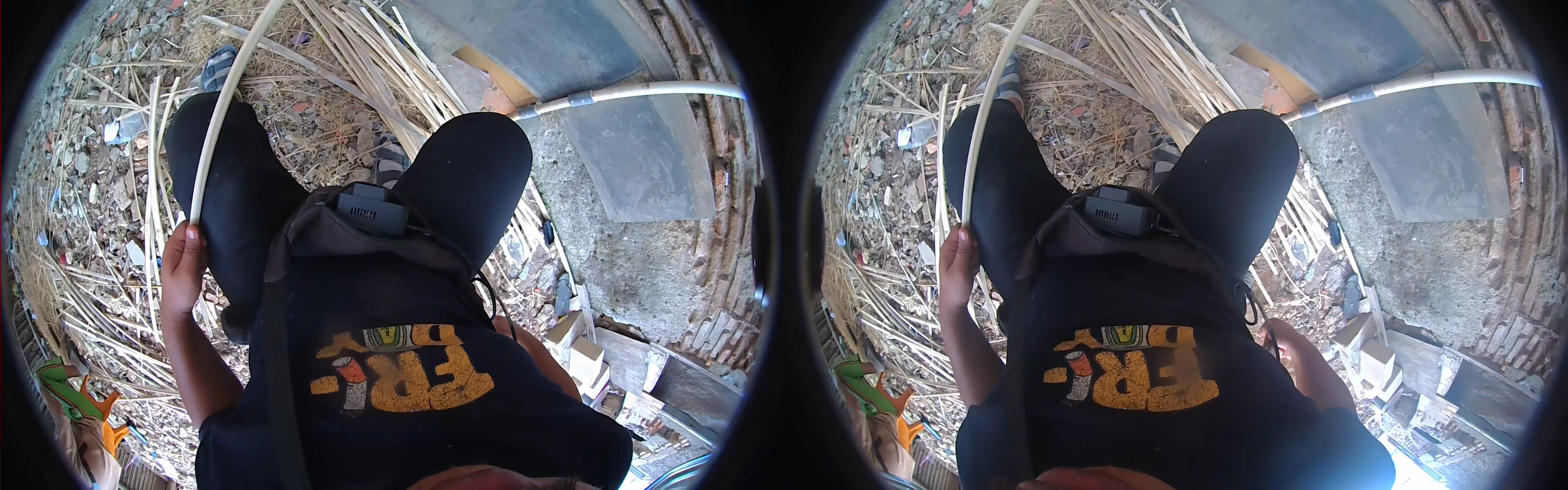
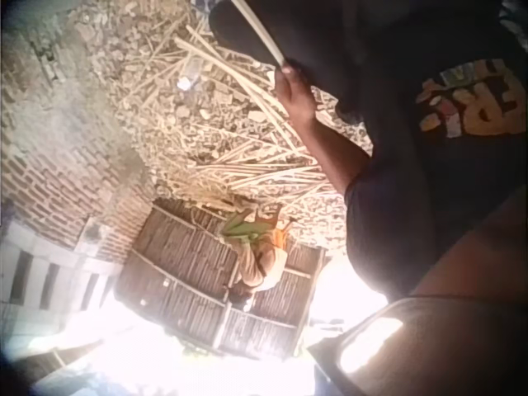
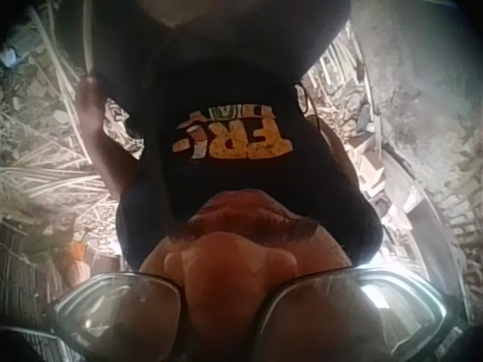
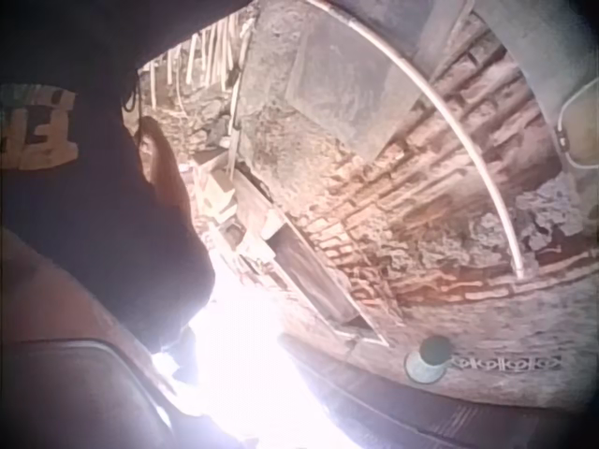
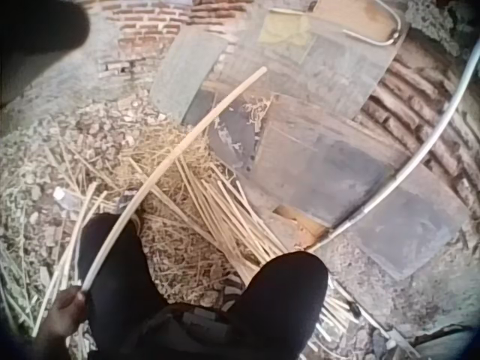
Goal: The person shaves long bamboo strips with a knife while sitting in a workshop area.
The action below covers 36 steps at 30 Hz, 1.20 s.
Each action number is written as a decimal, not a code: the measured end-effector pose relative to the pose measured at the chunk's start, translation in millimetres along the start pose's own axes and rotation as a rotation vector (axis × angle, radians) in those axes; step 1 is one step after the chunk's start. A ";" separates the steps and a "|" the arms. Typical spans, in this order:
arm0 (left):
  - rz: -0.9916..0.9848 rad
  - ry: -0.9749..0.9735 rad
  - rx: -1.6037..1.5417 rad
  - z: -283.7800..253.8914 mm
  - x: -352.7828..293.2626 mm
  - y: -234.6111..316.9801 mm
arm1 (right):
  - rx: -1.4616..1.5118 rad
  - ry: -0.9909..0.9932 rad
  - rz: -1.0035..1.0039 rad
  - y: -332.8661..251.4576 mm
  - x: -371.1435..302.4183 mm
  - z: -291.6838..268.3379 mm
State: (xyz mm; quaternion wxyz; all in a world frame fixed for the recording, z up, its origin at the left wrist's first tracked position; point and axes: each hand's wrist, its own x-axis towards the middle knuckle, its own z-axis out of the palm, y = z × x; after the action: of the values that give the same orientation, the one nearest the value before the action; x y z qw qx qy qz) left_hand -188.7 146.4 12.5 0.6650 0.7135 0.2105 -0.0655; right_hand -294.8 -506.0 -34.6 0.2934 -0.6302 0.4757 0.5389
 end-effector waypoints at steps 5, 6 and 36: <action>0.016 -0.010 -0.016 -3.1 -0.5 -6.6 | -0.024 0.262 -0.205 -1.9 4.3 6.4; 0.016 -0.011 -0.014 -2.4 0.0 -6.1 | -0.053 0.169 -0.179 1.8 9.2 2.6; 0.009 -0.005 -0.029 -1.6 -0.4 -6.3 | -0.046 0.176 -0.233 27.4 36.7 -6.1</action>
State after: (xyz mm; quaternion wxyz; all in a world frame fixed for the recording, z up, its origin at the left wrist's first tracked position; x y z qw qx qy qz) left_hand -191.8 148.0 7.0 0.6761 0.7047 0.2064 -0.0612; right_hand -318.7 -532.1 -64.3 0.2967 -0.7325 0.4107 0.4547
